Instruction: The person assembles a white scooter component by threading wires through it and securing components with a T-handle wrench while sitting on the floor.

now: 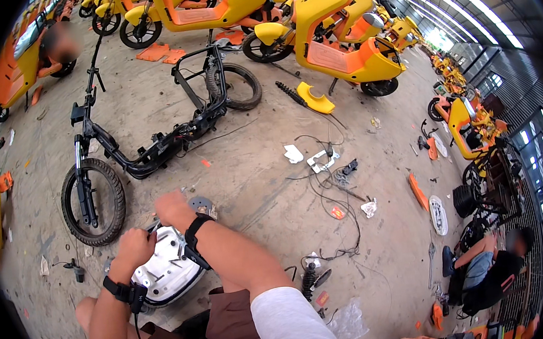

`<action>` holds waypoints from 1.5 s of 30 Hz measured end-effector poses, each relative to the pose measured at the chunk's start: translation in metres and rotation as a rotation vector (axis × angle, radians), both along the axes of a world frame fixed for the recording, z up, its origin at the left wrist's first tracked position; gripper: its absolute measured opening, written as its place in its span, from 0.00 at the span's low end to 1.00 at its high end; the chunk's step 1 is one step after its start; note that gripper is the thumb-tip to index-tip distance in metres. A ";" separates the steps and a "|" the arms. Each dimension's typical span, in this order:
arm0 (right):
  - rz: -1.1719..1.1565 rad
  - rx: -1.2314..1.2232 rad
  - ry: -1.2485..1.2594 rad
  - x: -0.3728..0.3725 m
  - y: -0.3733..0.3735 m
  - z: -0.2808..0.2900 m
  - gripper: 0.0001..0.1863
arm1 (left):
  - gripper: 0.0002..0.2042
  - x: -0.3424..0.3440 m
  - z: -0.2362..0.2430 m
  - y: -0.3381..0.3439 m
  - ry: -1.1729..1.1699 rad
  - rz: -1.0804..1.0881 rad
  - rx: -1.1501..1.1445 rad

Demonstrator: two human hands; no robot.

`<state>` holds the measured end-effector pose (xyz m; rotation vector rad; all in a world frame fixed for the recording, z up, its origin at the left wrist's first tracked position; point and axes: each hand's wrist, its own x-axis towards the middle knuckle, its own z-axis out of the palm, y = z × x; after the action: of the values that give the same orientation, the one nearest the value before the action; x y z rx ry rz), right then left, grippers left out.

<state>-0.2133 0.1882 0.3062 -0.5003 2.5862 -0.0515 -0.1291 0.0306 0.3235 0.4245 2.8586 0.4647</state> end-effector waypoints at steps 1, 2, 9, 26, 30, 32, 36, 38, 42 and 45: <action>0.021 0.011 0.022 0.000 -0.003 -0.001 0.16 | 0.20 0.000 0.002 0.000 -0.022 0.000 -0.017; 0.045 0.020 0.041 0.002 -0.007 -0.001 0.16 | 0.21 0.002 0.004 -0.003 -0.046 0.002 -0.036; -0.066 -0.487 0.409 -0.006 -0.006 -0.007 0.18 | 0.22 0.012 -0.010 -0.009 0.065 -0.016 -0.062; 0.101 -0.347 -0.054 0.002 0.009 -0.010 0.15 | 0.09 0.002 0.025 0.002 0.300 0.001 0.286; 0.224 -0.184 0.082 0.009 -0.010 0.020 0.15 | 0.09 0.005 0.015 -0.013 0.425 -0.011 0.218; 0.231 -0.258 0.238 0.014 -0.007 0.009 0.14 | 0.09 0.011 0.008 -0.009 0.106 0.006 0.153; 0.125 -0.381 0.441 0.020 -0.006 0.008 0.22 | 0.13 0.012 0.004 0.000 0.076 -0.030 0.093; -0.007 -0.301 0.300 0.017 -0.010 0.017 0.25 | 0.14 0.008 0.004 -0.002 0.041 0.013 0.051; -0.055 -0.205 0.210 0.019 -0.006 0.043 0.23 | 0.16 0.005 -0.002 -0.002 0.075 0.084 -0.021; -0.068 -0.277 0.093 0.015 -0.001 0.036 0.20 | 0.17 0.005 -0.003 0.000 0.051 0.094 0.049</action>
<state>-0.1987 0.1874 0.3424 -0.5240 2.7007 -0.4242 -0.1245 0.0309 0.3203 0.3152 2.9314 0.5489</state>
